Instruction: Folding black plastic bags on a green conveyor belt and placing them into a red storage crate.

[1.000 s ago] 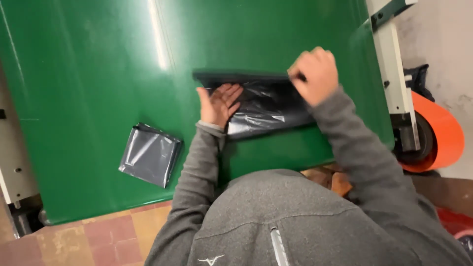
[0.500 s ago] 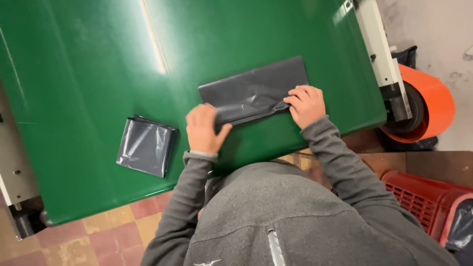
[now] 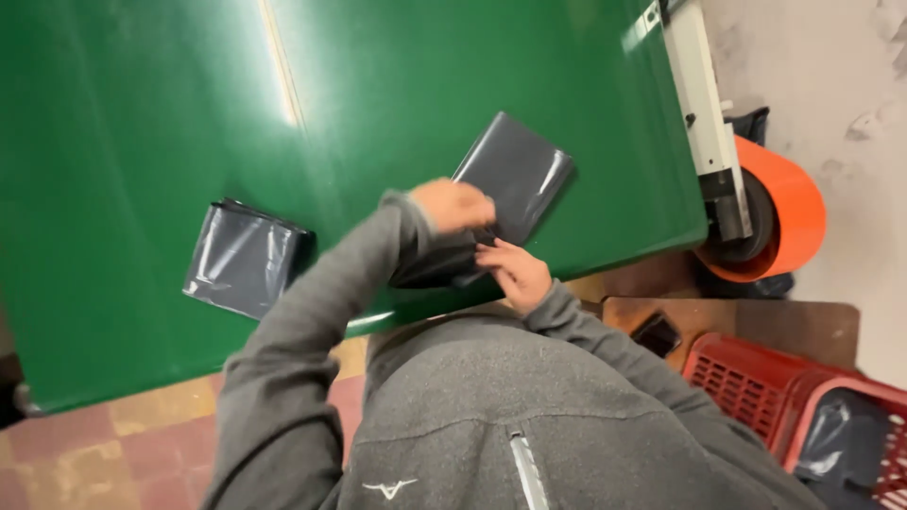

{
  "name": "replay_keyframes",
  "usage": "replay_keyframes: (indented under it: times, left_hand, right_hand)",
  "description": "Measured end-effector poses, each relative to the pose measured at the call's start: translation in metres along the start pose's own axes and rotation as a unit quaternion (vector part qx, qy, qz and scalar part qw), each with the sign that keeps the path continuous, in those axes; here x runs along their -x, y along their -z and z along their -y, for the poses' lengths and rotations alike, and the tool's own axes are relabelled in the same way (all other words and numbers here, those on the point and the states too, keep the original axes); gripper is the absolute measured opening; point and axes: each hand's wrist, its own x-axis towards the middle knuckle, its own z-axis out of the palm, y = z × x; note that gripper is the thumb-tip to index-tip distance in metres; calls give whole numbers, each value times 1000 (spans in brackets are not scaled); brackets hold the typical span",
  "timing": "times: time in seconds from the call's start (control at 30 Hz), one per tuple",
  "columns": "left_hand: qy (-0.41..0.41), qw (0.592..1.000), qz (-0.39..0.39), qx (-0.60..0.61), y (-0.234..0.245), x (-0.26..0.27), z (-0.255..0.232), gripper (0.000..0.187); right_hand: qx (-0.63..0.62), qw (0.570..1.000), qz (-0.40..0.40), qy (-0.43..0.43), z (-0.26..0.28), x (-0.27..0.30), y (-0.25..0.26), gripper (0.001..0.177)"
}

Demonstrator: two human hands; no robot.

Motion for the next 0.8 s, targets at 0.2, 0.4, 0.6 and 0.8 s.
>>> replay_keyframes:
  times: [0.2,0.4,0.6,0.8]
  left_hand:
    - [142,957,-63,244,0,-65,94,67]
    - [93,936,-326,-96,-27,-52,40,42]
    - [118,870,-410,-250,-32,-58,3,35]
    - [-103,892,-391,-204,-13,78,-15,30]
  right_hand:
    - [-334,867,-137,-343,-55,-18,33,29]
    - [-340,777,-120,-516,-92,-46,50,8]
    - [-266,796,-131,-528,-105,-32,56,14]
    - [-276,904,-204,-253,-32,-56,14,32]
